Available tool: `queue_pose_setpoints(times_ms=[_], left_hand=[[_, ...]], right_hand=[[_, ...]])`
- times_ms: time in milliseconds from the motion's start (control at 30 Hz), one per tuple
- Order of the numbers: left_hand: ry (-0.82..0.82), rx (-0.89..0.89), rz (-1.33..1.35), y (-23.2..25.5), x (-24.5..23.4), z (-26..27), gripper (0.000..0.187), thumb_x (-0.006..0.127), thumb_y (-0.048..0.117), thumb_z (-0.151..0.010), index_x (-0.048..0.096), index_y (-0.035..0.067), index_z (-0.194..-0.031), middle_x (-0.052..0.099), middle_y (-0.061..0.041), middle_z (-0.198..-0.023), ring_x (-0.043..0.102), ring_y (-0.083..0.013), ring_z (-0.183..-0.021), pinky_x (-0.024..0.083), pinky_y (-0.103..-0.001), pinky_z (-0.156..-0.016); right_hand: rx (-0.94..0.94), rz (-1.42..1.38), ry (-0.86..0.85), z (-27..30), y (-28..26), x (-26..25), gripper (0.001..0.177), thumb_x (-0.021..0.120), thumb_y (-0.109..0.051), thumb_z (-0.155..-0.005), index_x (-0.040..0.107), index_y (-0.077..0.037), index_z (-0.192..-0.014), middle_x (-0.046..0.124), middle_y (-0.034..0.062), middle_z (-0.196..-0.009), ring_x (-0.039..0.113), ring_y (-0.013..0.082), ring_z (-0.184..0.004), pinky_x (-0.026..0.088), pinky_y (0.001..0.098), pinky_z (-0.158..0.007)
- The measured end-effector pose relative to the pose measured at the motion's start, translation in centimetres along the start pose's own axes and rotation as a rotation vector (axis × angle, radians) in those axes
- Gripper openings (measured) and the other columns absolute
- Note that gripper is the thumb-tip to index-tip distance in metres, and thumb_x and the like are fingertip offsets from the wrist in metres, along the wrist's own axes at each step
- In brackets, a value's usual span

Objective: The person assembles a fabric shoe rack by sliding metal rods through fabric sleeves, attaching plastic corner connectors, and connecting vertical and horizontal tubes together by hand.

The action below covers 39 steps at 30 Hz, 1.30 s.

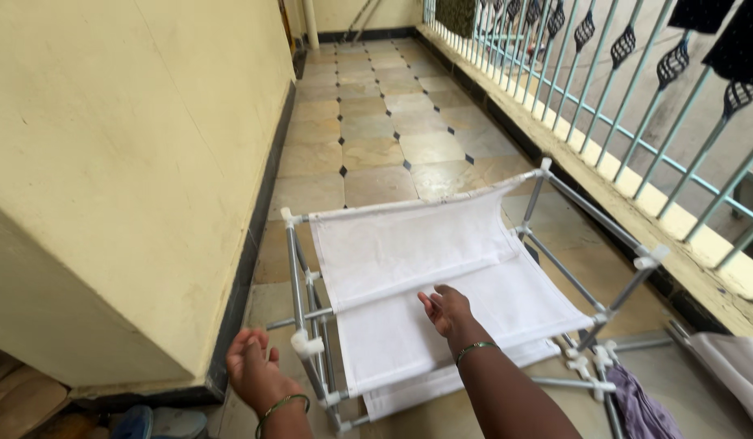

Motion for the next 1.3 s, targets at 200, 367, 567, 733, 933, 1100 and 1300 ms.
queue_pose_setpoints(times_ms=[200,367,567,733,933,1100,1300], left_hand=[[-0.085,-0.011,-0.035,2.2,2.3,-0.2,0.019,0.059,0.012,-0.096,0.061,0.015,-0.115,0.068,0.002,-0.110,0.060,-0.0082,-0.104,0.039,-0.031,-0.088],[-0.191,0.216,0.011,6.9,4.9,3.2,0.017,0.059,0.008,-0.098,0.062,0.009,-0.115,0.065,-0.004,-0.115,0.060,-0.0123,-0.112,0.044,-0.033,-0.102],[-0.171,1.026,-0.560,14.1,7.6,11.7,0.022,0.058,0.004,-0.097,0.060,0.005,-0.120,0.062,-0.010,-0.123,0.057,-0.0238,-0.120,0.045,-0.042,-0.107],[-0.545,1.116,-0.532,13.1,10.5,20.1,0.019,0.062,0.006,-0.092,0.065,0.009,-0.110,0.065,-0.009,-0.119,0.056,-0.0297,-0.126,0.043,-0.046,-0.109],[-0.715,0.663,-1.045,11.4,11.4,20.4,0.067,0.081,0.019,-0.078,0.053,0.013,-0.139,0.043,-0.014,-0.153,0.038,-0.0336,-0.140,0.032,-0.051,-0.110],[-0.788,0.597,-1.194,12.1,9.2,19.3,0.106,0.086,0.025,-0.075,0.022,0.009,-0.158,0.018,-0.020,-0.163,0.019,-0.0372,-0.149,0.029,-0.049,-0.116],[-0.860,0.422,-1.411,9.1,7.3,18.6,0.103,0.084,0.032,-0.081,0.017,0.015,-0.158,0.023,-0.013,-0.163,0.023,-0.0297,-0.152,0.031,-0.050,-0.116]], right_hand=[[0.035,-0.015,0.036,-4.7,0.4,1.2,0.029,0.055,-0.020,-0.103,0.054,0.001,-0.122,0.069,0.0139,-0.110,0.072,0.0238,-0.085,0.051,0.0257,-0.053],[0.009,0.055,0.085,-2.7,-1.1,2.8,0.017,0.063,-0.022,-0.101,0.060,-0.006,-0.107,0.060,0.0036,-0.086,0.058,0.0119,-0.069,0.047,0.0237,-0.054],[-0.192,0.047,-0.117,4.4,-5.2,3.4,0.015,0.066,-0.015,-0.095,0.055,-0.012,-0.105,0.056,0.0008,-0.092,0.054,0.0156,-0.080,0.047,0.0308,-0.066],[-0.458,0.184,-0.240,15.0,-11.3,3.0,0.014,0.059,-0.021,-0.098,0.057,-0.014,-0.110,0.060,-0.0004,-0.101,0.057,0.0133,-0.088,0.049,0.0354,-0.078],[-0.588,0.245,-0.283,24.3,-16.9,1.4,0.018,0.059,-0.026,-0.102,0.059,-0.013,-0.113,0.061,-0.0009,-0.102,0.058,0.0114,-0.088,0.051,0.0360,-0.082],[-0.528,0.275,-0.253,26.1,-17.0,1.2,0.021,0.057,-0.024,-0.103,0.059,-0.009,-0.118,0.064,0.0025,-0.104,0.060,0.0152,-0.089,0.052,0.0376,-0.085],[-0.611,0.407,-0.094,25.1,-17.8,2.0,0.027,0.049,-0.026,-0.105,0.055,-0.012,-0.127,0.063,0.0058,-0.122,0.066,0.0217,-0.103,0.056,0.0406,-0.092]])
Point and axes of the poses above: each hand's wrist, its own z-axis away from the middle knuckle, its own x-axis out of the palm, y = z × x, the point moved 5 cm from there along -z, towards the middle knuckle
